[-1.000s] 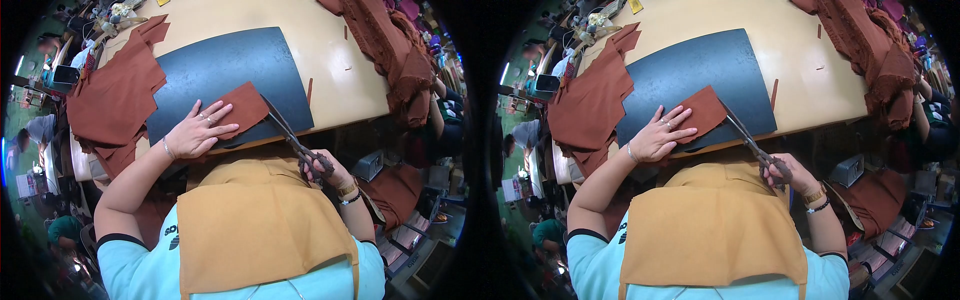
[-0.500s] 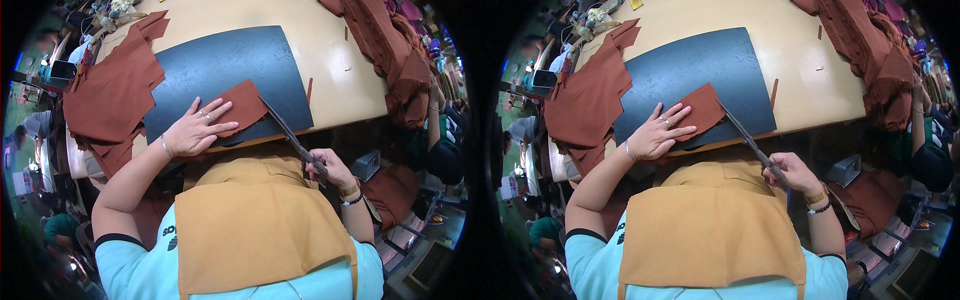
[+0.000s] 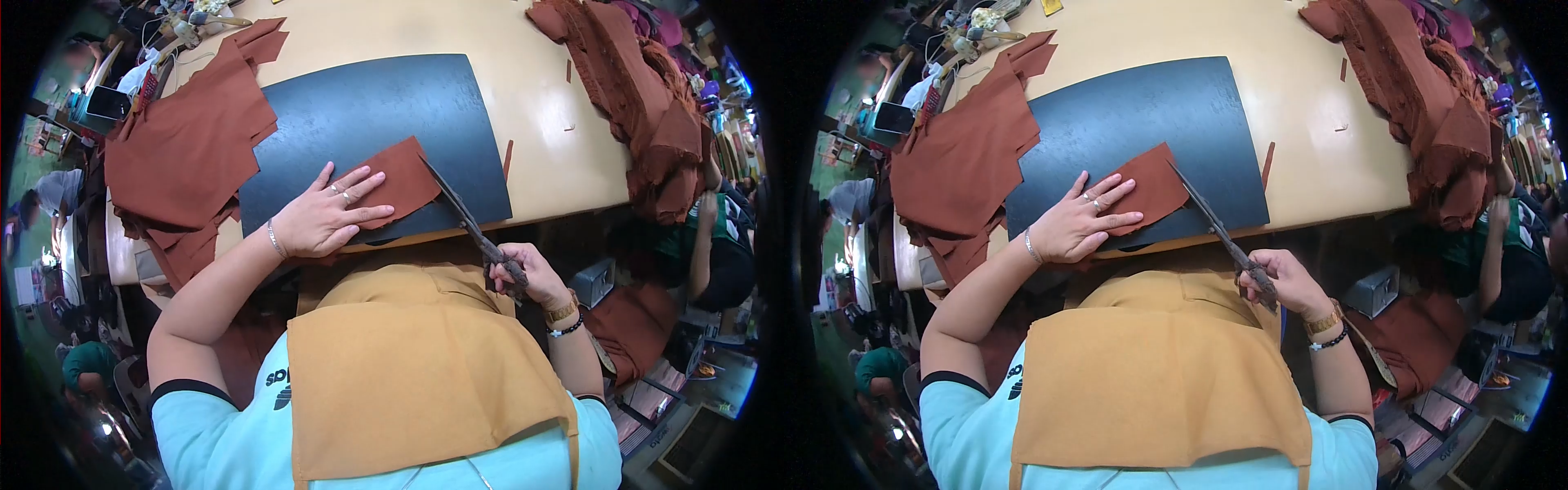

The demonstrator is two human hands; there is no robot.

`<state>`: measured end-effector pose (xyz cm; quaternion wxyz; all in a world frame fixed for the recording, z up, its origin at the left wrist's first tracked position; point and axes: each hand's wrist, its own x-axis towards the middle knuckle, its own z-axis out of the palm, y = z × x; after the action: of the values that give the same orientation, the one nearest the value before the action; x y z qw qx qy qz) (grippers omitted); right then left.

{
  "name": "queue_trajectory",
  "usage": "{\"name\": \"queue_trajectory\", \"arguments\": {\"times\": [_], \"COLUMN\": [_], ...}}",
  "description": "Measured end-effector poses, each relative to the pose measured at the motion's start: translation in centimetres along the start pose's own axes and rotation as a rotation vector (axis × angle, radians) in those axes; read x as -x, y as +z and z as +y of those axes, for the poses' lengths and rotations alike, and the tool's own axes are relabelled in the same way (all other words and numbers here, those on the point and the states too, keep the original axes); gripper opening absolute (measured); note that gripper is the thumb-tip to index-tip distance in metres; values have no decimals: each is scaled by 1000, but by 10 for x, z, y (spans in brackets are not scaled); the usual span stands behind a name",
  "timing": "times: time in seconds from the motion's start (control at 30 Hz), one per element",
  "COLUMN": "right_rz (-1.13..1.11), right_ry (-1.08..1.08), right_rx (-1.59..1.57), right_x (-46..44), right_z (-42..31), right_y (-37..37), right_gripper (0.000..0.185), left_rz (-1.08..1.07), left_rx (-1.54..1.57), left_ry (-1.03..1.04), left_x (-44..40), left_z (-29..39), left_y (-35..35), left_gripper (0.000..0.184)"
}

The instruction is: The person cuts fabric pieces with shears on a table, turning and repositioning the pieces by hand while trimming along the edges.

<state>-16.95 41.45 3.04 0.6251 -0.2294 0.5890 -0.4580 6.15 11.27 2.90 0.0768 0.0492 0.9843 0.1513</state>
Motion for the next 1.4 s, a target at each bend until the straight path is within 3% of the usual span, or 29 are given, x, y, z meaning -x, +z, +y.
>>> {"name": "queue_trajectory", "arguments": {"times": [0.77, 1.2, 1.4], "right_rz": [-1, 10, 13], "right_ry": [30, -12, 17], "right_rx": [53, 88, 74], "right_x": [-4, -21, -22], "right_z": [-6, -17, -20], "right_y": [-9, -4, -5], "right_gripper": [26, 18, 19], "left_rz": [15, 33, 31], "left_rx": [47, 17, -53], "left_ry": [8, 13, 26], "left_x": [3, 2, 3], "left_z": [-2, -1, -1], "left_y": [3, 3, 1], "left_gripper": [55, 58, 51]}}
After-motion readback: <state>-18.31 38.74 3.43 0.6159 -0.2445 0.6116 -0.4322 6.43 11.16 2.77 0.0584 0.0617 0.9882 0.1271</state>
